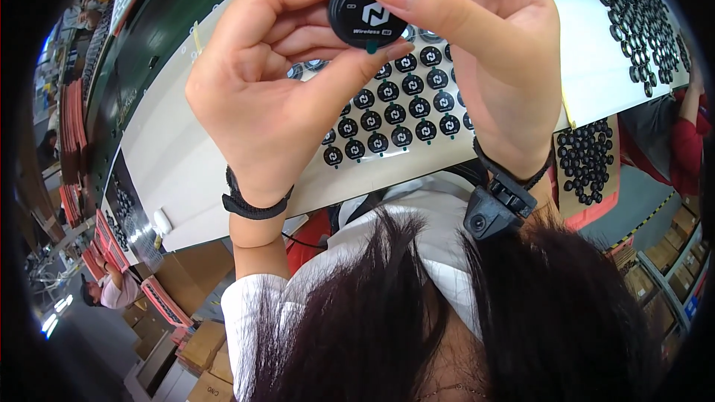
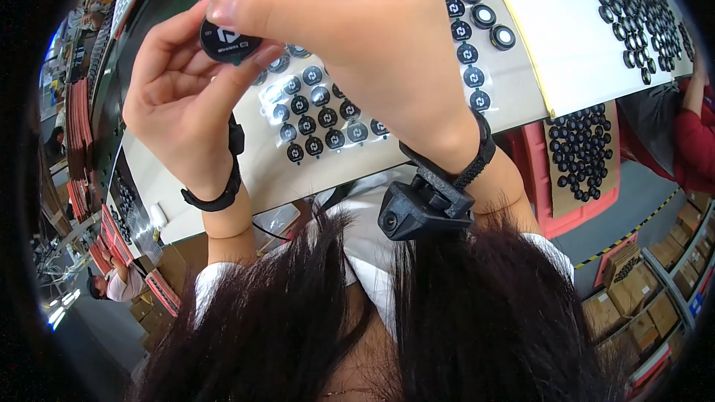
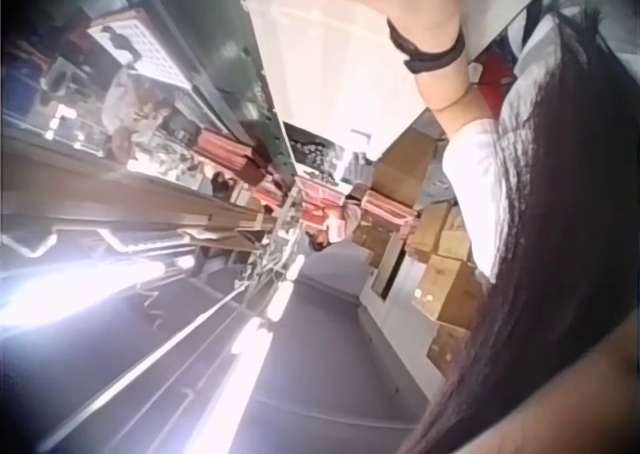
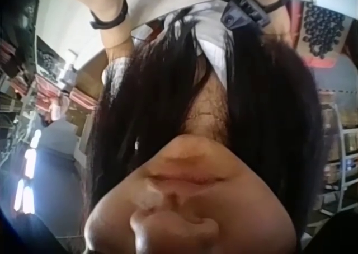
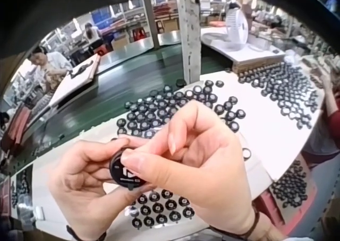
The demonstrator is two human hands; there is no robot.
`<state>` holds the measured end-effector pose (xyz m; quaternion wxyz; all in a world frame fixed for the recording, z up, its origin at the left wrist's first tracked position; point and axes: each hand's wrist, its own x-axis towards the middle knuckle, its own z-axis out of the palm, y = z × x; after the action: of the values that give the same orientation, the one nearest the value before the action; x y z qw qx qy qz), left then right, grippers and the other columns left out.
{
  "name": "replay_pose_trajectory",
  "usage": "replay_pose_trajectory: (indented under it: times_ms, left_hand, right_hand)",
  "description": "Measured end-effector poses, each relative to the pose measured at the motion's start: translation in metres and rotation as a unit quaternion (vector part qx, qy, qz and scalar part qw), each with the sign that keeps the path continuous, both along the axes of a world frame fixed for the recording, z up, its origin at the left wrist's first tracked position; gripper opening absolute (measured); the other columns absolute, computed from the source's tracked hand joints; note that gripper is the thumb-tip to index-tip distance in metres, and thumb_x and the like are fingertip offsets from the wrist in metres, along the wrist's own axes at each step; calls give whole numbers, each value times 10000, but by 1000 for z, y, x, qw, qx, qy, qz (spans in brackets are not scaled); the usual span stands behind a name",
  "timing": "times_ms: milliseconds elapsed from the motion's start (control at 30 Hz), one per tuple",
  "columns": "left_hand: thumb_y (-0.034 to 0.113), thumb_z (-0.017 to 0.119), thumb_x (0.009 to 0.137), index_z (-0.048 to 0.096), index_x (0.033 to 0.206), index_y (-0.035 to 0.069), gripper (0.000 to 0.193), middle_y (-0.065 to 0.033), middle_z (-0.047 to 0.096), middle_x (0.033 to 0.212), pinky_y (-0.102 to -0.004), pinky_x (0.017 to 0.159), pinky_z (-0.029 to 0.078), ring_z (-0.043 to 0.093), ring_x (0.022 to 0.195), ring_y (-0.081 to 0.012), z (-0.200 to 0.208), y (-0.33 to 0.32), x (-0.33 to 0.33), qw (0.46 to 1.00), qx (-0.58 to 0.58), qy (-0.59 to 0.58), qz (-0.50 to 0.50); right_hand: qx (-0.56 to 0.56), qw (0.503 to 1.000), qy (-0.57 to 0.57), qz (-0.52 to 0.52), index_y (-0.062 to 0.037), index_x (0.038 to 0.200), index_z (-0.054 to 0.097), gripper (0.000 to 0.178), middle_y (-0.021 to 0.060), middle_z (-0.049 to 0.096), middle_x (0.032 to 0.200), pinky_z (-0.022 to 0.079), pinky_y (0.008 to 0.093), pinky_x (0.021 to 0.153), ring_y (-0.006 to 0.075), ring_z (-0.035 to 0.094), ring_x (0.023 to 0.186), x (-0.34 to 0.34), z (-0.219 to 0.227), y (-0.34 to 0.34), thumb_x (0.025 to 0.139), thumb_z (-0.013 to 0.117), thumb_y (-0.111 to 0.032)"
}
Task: The person peels a sticker from a sheet, presses it onto a round electronic component, and sets it aside. After repeating this process, the person gathers the finished components and pushes them along the workbench.
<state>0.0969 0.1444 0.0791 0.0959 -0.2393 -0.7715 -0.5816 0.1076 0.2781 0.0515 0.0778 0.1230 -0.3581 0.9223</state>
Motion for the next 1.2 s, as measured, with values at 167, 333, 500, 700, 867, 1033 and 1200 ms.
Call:
replay_pose_trajectory:
  times_ms: [167, 333, 500, 700, 867, 1033, 1200]
  left_hand:
    - [-184, 612, 634, 495, 974, -131, 364, -231, 566, 994, -299, 782, 516, 594, 890, -225, -3, 4, 0, 999, 22, -23, 5]
    - [-169, 630, 627, 492, 975, -124, 377, -227, 567, 994, -290, 770, 516, 597, 866, -210, -11, -2, -9, 992, 80, -71, -61]
    - [-148, 644, 630, 491, 975, -118, 379, -218, 572, 987, -278, 752, 518, 600, 841, -197, -12, -6, -9, 988, 77, -109, -73]
    - [-136, 652, 630, 491, 973, -116, 380, -211, 577, 978, -274, 747, 517, 602, 836, -194, -13, -7, -8, 988, 79, -104, -76]
    - [-131, 653, 631, 492, 975, -115, 380, -202, 581, 967, -257, 732, 512, 603, 824, -183, -13, -7, -7, 988, 83, -106, -75]
    - [-127, 641, 641, 493, 976, -115, 366, -192, 584, 959, -238, 715, 505, 602, 812, -172, -13, -7, -7, 987, 84, -117, -66]
    - [-124, 632, 647, 494, 979, -114, 359, -191, 585, 957, -233, 713, 502, 602, 808, -168, -11, -8, -7, 989, 71, -113, -66]
  right_hand:
    - [46, 992, 102, -61, -28, 818, 381, 275, 135, 579, 785, 501, 244, 672, 173, 597, 801, -10, -10, 0, 726, 609, 95]
    - [90, 968, 200, -122, -28, 829, 384, 276, 126, 577, 778, 494, 253, 693, 174, 596, 809, -20, -21, -5, 726, 610, 93]
    - [132, 929, 294, -181, -28, 839, 387, 278, 118, 574, 772, 488, 263, 714, 174, 595, 817, -29, -33, -10, 725, 610, 91]
    - [180, 864, 400, -247, -27, 852, 390, 280, 109, 571, 764, 480, 274, 739, 175, 594, 827, -44, -49, -8, 724, 610, 89]
    - [202, 850, 416, -254, -25, 866, 397, 261, 105, 570, 774, 475, 279, 751, 176, 591, 835, -40, -49, -14, 733, 600, 72]
    - [216, 876, 377, -211, -21, 888, 413, 214, 103, 569, 806, 466, 282, 760, 177, 586, 848, -32, -44, -12, 756, 574, 29]
    - [229, 898, 337, -168, -16, 911, 430, 177, 102, 567, 838, 458, 285, 770, 178, 580, 862, -27, -38, -13, 779, 548, -13]
